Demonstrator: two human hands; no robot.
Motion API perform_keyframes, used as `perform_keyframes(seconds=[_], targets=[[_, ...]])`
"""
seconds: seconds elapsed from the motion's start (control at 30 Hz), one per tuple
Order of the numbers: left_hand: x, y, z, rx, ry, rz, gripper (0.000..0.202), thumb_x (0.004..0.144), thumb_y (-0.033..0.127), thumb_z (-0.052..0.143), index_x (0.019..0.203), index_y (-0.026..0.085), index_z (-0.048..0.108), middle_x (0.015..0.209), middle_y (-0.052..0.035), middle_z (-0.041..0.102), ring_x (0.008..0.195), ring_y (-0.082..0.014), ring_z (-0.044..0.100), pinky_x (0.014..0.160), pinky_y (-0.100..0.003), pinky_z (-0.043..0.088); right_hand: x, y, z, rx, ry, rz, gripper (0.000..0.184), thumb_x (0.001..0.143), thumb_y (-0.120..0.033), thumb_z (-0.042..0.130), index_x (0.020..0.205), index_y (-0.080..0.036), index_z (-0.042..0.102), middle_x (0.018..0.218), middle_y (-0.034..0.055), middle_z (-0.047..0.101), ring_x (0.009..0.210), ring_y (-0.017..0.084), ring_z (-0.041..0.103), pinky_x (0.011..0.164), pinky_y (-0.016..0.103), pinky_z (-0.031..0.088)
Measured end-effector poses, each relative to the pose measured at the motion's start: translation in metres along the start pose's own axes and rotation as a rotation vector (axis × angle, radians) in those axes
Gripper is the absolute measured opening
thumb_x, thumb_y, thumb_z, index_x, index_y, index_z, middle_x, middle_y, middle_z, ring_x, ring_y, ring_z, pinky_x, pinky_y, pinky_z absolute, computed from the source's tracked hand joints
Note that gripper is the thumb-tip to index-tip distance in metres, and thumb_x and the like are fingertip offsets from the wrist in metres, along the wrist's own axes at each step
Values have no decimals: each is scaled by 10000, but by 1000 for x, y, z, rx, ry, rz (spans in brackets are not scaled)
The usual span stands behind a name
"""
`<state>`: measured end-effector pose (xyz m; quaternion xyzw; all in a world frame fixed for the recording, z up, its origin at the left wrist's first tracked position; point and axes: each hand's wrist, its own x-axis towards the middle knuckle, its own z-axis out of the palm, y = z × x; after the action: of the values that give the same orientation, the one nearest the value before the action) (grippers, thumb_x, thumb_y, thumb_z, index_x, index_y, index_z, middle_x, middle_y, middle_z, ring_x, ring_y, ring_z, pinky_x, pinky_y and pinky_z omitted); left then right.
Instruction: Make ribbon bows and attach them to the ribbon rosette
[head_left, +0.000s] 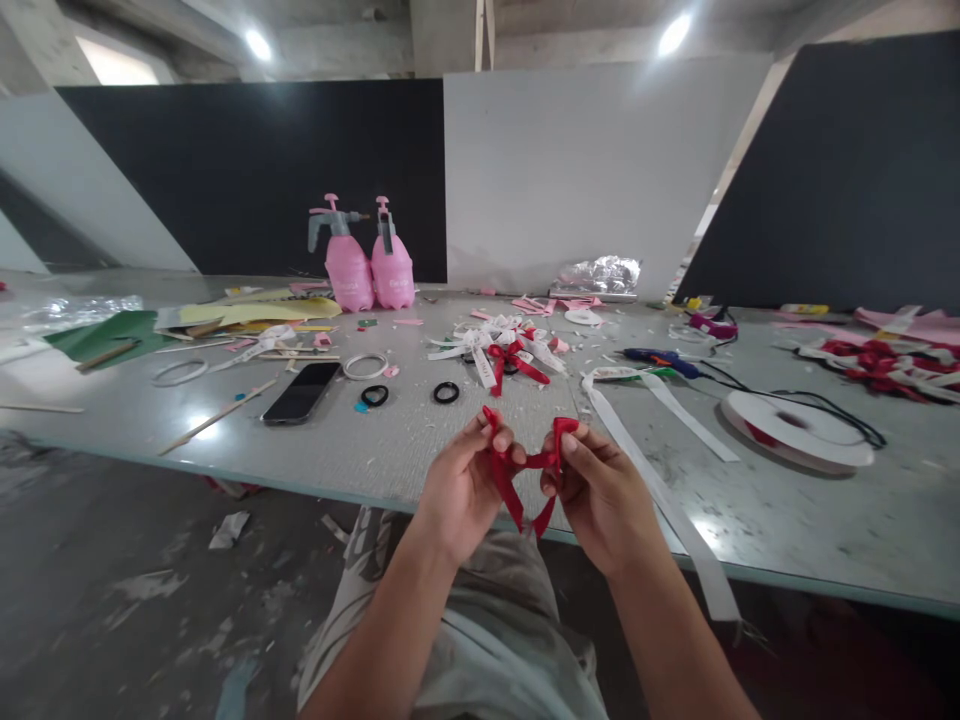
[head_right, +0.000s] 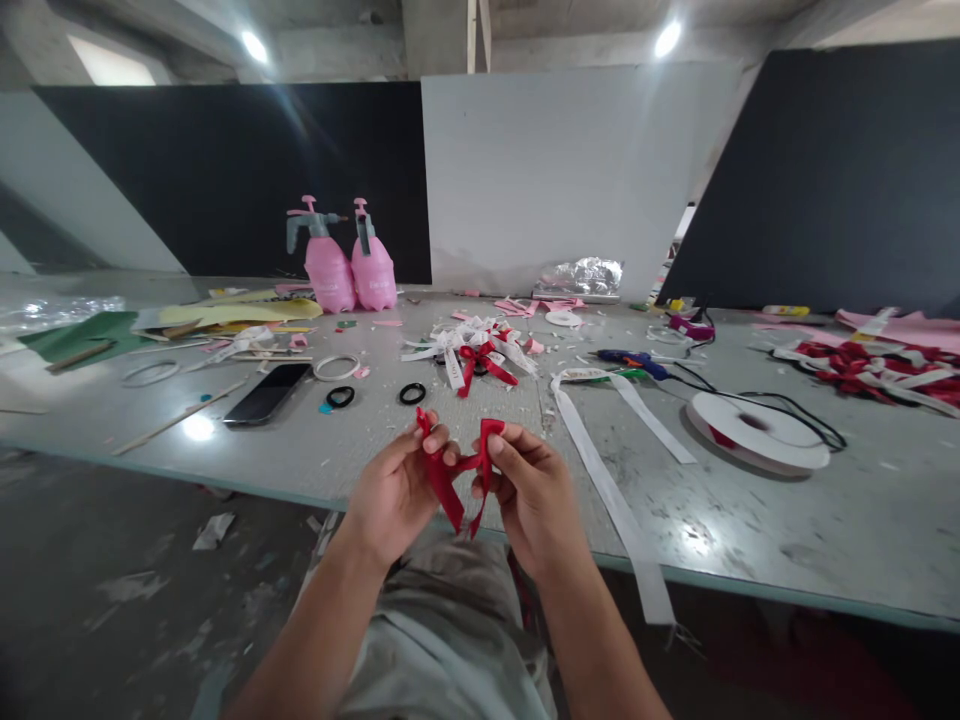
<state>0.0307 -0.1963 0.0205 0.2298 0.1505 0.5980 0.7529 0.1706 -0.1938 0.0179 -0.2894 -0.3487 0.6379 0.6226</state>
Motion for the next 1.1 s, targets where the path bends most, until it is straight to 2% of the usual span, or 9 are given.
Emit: perform_keyframes(seconds=[0.17, 0.27, 0.4, 0.47, 0.53, 0.63, 0.77, 0.9, 1.1], targets=[[2, -2, 3, 192, 43, 131, 197, 797, 226, 697, 936, 187, 563, 679, 36, 513, 618, -81, 500, 654, -208, 425, -6, 3, 1, -243, -34, -84, 179, 757, -357, 762, 783, -191, 698, 634, -15, 610, 454, 82, 506, 402, 215, 464], [1, -6, 6, 393, 117, 258, 310, 785, 289, 724, 1029, 212, 548, 732, 29, 561, 606, -73, 485, 612, -192, 408, -13, 6, 4, -542, -38, -291, 118, 816, -329, 705, 824, -213, 725, 751, 22, 654, 499, 99, 543, 432, 237, 476], [-8, -10, 8, 672, 68, 405, 399, 821, 299, 681, 1174, 244, 502, 798, 9, 587, 655, -96, 521, 626, -204, 415, -20, 3, 9, -858, -33, -686, 96, 830, -215, 675, 853, -267, 752, 1159, 75, 629, 886, 193, 627, 730, 340, 557], [-13, -11, 9, 786, 33, 463, 440, 821, 259, 669, 1226, 241, 499, 844, -17, 605, 734, -119, 558, 698, -228, 439, -19, -2, 11, -926, -67, -754, 135, 837, -191, 659, 870, -281, 754, 1220, 72, 614, 993, 221, 608, 846, 383, 534], [-17, -9, 9, 877, 17, 506, 462, 813, 226, 662, 1250, 227, 511, 894, -47, 622, 812, -142, 577, 784, -262, 449, -16, -9, 12, -942, -135, -703, 152, 861, -192, 631, 898, -280, 748, 1144, 72, 646, 963, 215, 620, 835, 373, 535], [-20, -5, 8, 1017, -23, 554, 495, 839, 192, 613, 1316, 218, 482, 902, -58, 624, 816, -145, 574, 829, -287, 448, -14, -16, 14, -912, -173, -556, 114, 875, -230, 628, 891, -255, 738, 926, 58, 655, 770, 171, 628, 672, 301, 540], [-19, -5, 9, 1043, -41, 590, 551, 859, 174, 575, 1382, 236, 414, 890, -51, 624, 789, -143, 575, 805, -286, 465, -17, -13, 17, -767, -29, -460, 109, 858, -305, 660, 802, -221, 700, 775, 25, 619, 588, 118, 564, 510, 237, 483], [-17, -9, 9, 944, 9, 609, 528, 801, 163, 661, 1304, 232, 516, 912, -67, 652, 834, -168, 598, 813, -298, 471, -17, -3, 16, -512, 93, -294, 156, 822, -365, 701, 824, -211, 684, 717, 9, 640, 575, 116, 580, 524, 230, 512], [-11, -12, -2, 924, 89, 657, 374, 718, 155, 757, 1069, 235, 659, 867, -61, 685, 851, -185, 625, 907, -348, 461, -5, 1, 14, -131, 48, 35, 345, 684, -360, 822, 921, -202, 626, 708, -18, 653, 571, 122, 613, 536, 245, 548]])
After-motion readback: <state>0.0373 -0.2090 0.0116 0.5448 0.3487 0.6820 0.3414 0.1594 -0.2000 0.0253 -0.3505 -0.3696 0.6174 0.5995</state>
